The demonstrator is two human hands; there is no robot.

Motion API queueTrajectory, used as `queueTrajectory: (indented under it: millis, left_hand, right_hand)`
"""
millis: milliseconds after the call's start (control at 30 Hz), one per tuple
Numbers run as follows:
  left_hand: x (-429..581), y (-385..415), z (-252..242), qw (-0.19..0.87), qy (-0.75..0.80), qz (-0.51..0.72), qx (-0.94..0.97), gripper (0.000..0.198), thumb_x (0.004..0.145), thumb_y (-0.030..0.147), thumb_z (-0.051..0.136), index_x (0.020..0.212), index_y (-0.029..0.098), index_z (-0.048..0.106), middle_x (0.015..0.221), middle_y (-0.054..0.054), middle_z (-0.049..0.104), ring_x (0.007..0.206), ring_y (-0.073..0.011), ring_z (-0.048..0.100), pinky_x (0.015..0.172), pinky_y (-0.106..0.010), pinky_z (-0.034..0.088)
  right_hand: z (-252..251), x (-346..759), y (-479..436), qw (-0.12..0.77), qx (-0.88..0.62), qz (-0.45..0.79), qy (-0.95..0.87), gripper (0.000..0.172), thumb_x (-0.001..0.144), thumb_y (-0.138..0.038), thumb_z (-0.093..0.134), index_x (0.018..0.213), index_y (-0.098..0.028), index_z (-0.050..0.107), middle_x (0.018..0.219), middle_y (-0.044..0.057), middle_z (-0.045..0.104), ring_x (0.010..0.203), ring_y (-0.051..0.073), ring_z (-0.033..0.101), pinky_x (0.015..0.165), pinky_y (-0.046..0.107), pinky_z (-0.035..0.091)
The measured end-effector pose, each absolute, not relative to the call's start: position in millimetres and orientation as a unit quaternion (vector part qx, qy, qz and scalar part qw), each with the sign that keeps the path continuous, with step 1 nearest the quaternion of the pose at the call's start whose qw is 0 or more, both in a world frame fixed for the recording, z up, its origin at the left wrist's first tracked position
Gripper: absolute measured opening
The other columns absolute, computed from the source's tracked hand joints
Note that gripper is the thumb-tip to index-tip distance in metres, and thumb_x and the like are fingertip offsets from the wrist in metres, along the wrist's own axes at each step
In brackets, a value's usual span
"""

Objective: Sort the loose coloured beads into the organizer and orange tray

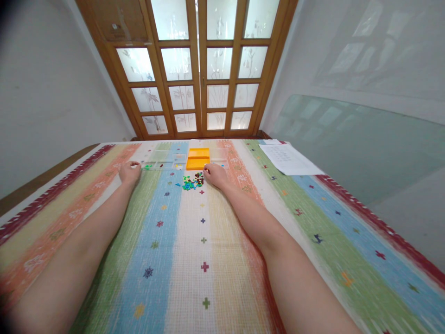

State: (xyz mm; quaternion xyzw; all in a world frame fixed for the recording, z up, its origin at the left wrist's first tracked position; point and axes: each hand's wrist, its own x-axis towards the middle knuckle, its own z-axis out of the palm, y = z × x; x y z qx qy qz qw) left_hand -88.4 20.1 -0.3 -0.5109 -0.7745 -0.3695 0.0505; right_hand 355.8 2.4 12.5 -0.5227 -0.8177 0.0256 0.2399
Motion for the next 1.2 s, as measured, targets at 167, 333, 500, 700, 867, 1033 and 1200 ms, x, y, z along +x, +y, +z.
queueTrajectory:
  millis: [167, 333, 500, 700, 867, 1033, 1200]
  left_hand:
    - [-64, 12, 7, 0.084, -0.696, -0.359, -0.617, 0.023, 0.091, 0.033, 0.058, 0.1, 0.02, 0.075, 0.111, -0.014, 0.068, 0.117, -0.0325, 0.056, 0.111, -0.05, 0.04]
    - [-18, -3, 20, -0.003, -0.539, -0.315, -0.781, 0.021, 0.091, 0.032, 0.058, 0.097, 0.02, 0.075, 0.105, -0.01, 0.074, 0.106, -0.0279, 0.063, 0.104, -0.044, 0.046]
    - [23, -24, 31, -0.125, -0.405, -0.226, -0.877, 0.023, 0.09, 0.036, 0.063, 0.104, 0.023, 0.077, 0.103, -0.005, 0.075, 0.097, -0.0227, 0.067, 0.09, -0.034, 0.052]
    - [40, -36, 39, -0.155, -0.356, -0.189, -0.902, 0.021, 0.089, 0.035, 0.065, 0.1, 0.025, 0.08, 0.104, -0.008, 0.072, 0.104, -0.0255, 0.067, 0.098, -0.037, 0.051]
    - [43, -35, 35, -0.151, -0.372, -0.198, -0.894, 0.019, 0.09, 0.035, 0.064, 0.096, 0.023, 0.078, 0.099, -0.008, 0.073, 0.101, -0.0257, 0.066, 0.096, -0.038, 0.051]
    - [37, -30, 27, -0.156, -0.441, -0.247, -0.848, 0.017, 0.087, 0.031, 0.064, 0.098, 0.023, 0.075, 0.094, -0.005, 0.075, 0.084, -0.022, 0.065, 0.081, -0.034, 0.051]
    - [20, -16, 16, -0.145, -0.52, -0.345, -0.768, 0.014, 0.083, 0.031, 0.062, 0.091, 0.021, 0.068, 0.085, -0.002, 0.071, 0.077, -0.0198, 0.064, 0.074, -0.032, 0.049]
  right_hand:
    - [13, 355, 1, 0.249, -0.515, 0.021, -0.82, 0.023, 0.102, -0.028, 0.054, 0.099, -0.021, 0.075, 0.099, 0.008, 0.077, 0.091, 0.022, 0.065, 0.075, 0.03, 0.038]
    - [17, 355, -2, 0.245, -0.515, 0.034, -0.821, 0.025, 0.104, -0.029, 0.052, 0.101, -0.021, 0.075, 0.103, 0.008, 0.077, 0.092, 0.022, 0.064, 0.076, 0.029, 0.038]
    - [19, 356, -2, 0.246, -0.519, 0.034, -0.818, 0.024, 0.103, -0.029, 0.054, 0.101, -0.021, 0.075, 0.102, 0.008, 0.077, 0.09, 0.021, 0.064, 0.074, 0.029, 0.038]
    - [19, 355, -2, 0.25, -0.518, 0.043, -0.817, 0.024, 0.103, -0.03, 0.054, 0.101, -0.021, 0.076, 0.101, 0.008, 0.077, 0.09, 0.022, 0.065, 0.077, 0.029, 0.04]
    - [21, 355, -4, 0.248, -0.518, 0.048, -0.817, 0.024, 0.103, -0.03, 0.054, 0.102, -0.021, 0.076, 0.102, 0.008, 0.077, 0.092, 0.022, 0.065, 0.079, 0.029, 0.041]
    - [20, 355, -3, 0.249, -0.516, 0.046, -0.818, 0.024, 0.103, -0.029, 0.054, 0.103, -0.021, 0.077, 0.101, 0.008, 0.077, 0.092, 0.022, 0.065, 0.079, 0.029, 0.041]
    - [18, 355, -1, 0.248, -0.512, 0.036, -0.821, 0.024, 0.103, -0.03, 0.054, 0.101, -0.021, 0.076, 0.102, 0.008, 0.077, 0.091, 0.022, 0.064, 0.076, 0.029, 0.039]
